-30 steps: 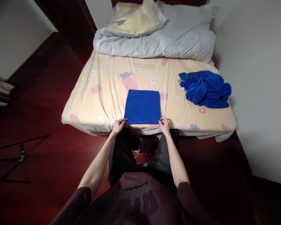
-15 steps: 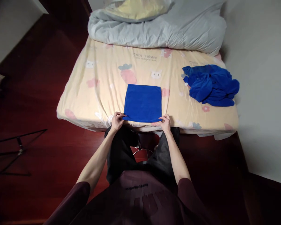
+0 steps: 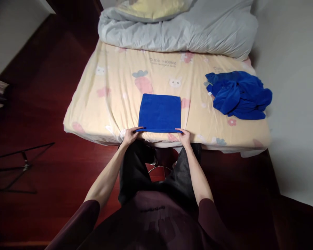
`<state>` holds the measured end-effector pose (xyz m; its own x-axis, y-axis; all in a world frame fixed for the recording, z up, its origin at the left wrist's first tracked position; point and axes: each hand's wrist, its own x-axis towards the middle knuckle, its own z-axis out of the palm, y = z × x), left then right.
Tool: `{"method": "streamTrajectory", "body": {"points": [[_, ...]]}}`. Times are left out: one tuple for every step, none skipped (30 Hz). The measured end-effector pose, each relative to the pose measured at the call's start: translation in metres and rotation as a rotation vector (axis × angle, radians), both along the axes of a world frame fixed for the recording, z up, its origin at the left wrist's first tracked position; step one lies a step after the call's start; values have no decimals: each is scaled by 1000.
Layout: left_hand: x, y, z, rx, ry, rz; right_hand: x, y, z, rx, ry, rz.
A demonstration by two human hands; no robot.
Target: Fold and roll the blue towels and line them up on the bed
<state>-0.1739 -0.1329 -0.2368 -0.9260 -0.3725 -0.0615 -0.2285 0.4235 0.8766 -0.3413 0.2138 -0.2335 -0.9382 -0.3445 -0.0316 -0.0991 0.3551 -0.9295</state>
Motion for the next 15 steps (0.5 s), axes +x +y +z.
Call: {"method": "streamTrajectory", "body": {"points": [[-1,1,1,3,-9,28,-2,-1,0,-7,-1,-6],[-2,2,1,4,-15,54,-4,-2,-1,-16,0,-9],[-3,2,2,2,-17,78,-7,-3,-2,-23,1,-13],[-5,3,2,-1,-17,98,-10,-3,-3,-29,-1,-16],[-6,4,3,-7,-19,117,-12,-3,-5,-33,-4,-20],[-7,5,3,-16,-23,136,-14,-3,-7,-32,-6,-28],[-8,6,3,-28,-28,155,-15,-2,-8,-27,-7,-38],[-8,7,4,-41,-37,169,-15,0,-10,-18,-7,-50],[-7,9,4,-53,-47,176,-14,1,-11,-7,-7,-58],[-6,10,5,-64,-57,178,-13,3,-12,5,-7,-65],[-5,11,5,-71,-66,176,-12,5,-13,16,-9,-71],[-4,12,5,-76,-72,174,-10,7,-13,27,-12,-74],[-3,14,5,-82,-76,177,-9,8,-12,40,-15,-81],[-2,15,5,-91,-76,188,-9,7,-11,57,-17,-87],[-2,16,4,-105,-72,204,-10,6,-10,77,-19,-91]]}}
